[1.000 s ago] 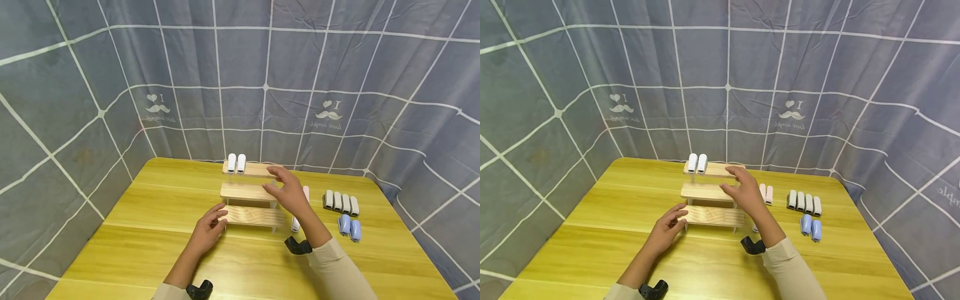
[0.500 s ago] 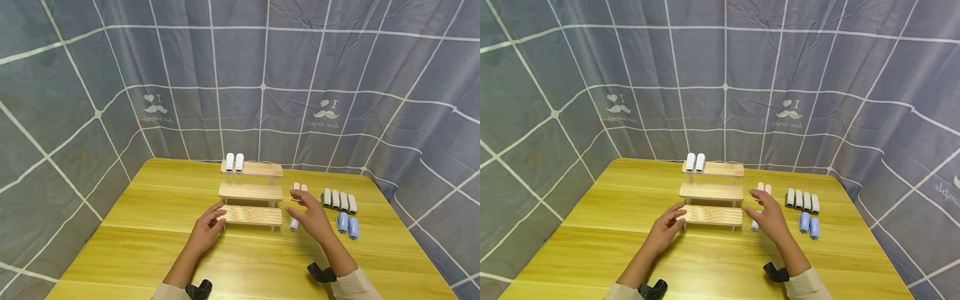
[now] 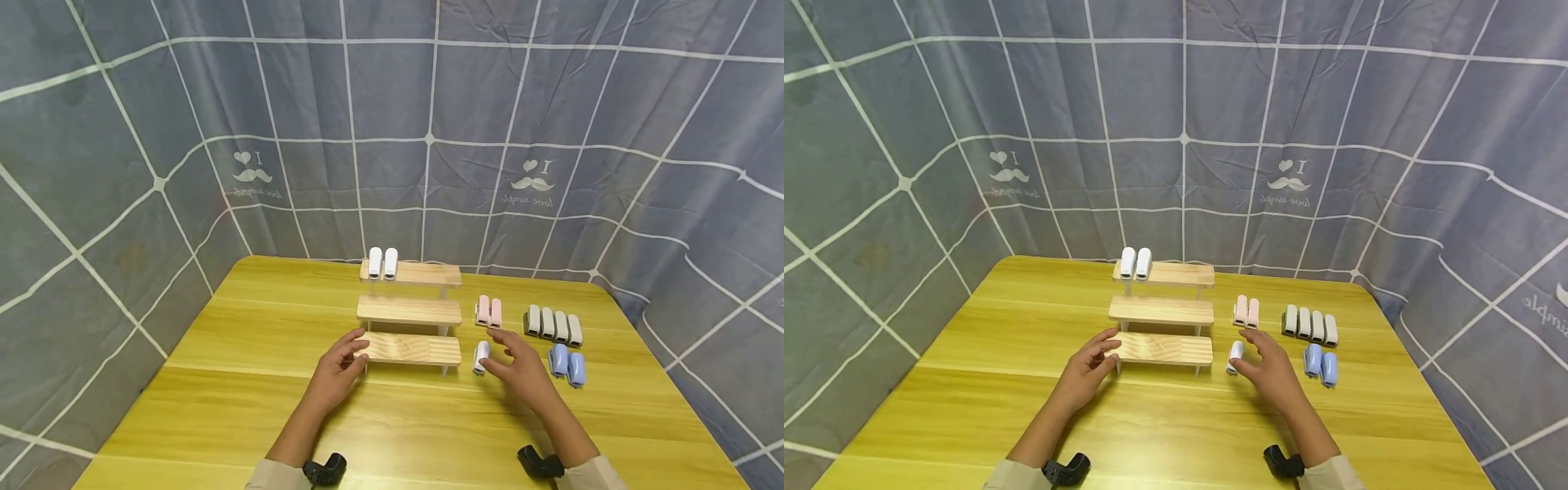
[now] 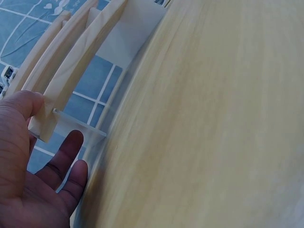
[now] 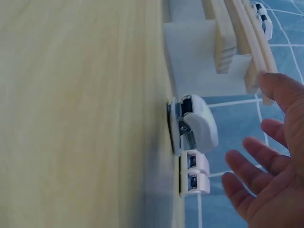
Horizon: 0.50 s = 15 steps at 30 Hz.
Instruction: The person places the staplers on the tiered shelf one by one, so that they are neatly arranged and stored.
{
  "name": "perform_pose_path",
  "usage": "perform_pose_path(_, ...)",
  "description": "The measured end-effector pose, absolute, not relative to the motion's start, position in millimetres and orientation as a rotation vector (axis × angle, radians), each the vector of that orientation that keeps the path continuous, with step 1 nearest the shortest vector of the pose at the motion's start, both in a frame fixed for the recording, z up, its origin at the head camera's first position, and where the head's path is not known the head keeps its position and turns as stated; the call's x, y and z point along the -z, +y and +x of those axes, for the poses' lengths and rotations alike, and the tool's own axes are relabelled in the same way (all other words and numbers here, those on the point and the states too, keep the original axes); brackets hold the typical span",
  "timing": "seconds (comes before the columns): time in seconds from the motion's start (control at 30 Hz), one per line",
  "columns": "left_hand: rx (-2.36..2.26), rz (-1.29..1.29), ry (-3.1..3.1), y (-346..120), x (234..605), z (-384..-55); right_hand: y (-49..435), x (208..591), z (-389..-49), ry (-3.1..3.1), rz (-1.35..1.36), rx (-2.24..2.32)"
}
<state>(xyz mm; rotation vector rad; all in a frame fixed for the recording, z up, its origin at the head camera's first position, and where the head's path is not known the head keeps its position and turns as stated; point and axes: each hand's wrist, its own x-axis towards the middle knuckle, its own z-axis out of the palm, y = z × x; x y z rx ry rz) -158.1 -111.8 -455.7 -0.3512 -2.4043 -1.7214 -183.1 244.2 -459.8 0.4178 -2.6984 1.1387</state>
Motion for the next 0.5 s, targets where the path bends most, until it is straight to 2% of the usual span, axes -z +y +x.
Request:
perform_pose_path(0.27,1.731,-0.329,-2.377,-116.1,489.2,-175.1,249.6,470.4,-189.5,-2.757,0.408,-1.18)
perform_pose_path(0.5,1.73,-0.395,-2.387,-120.0,495.5,-179.1,252.7,478.3,-190.4,-2.77,0.428,-1.171)
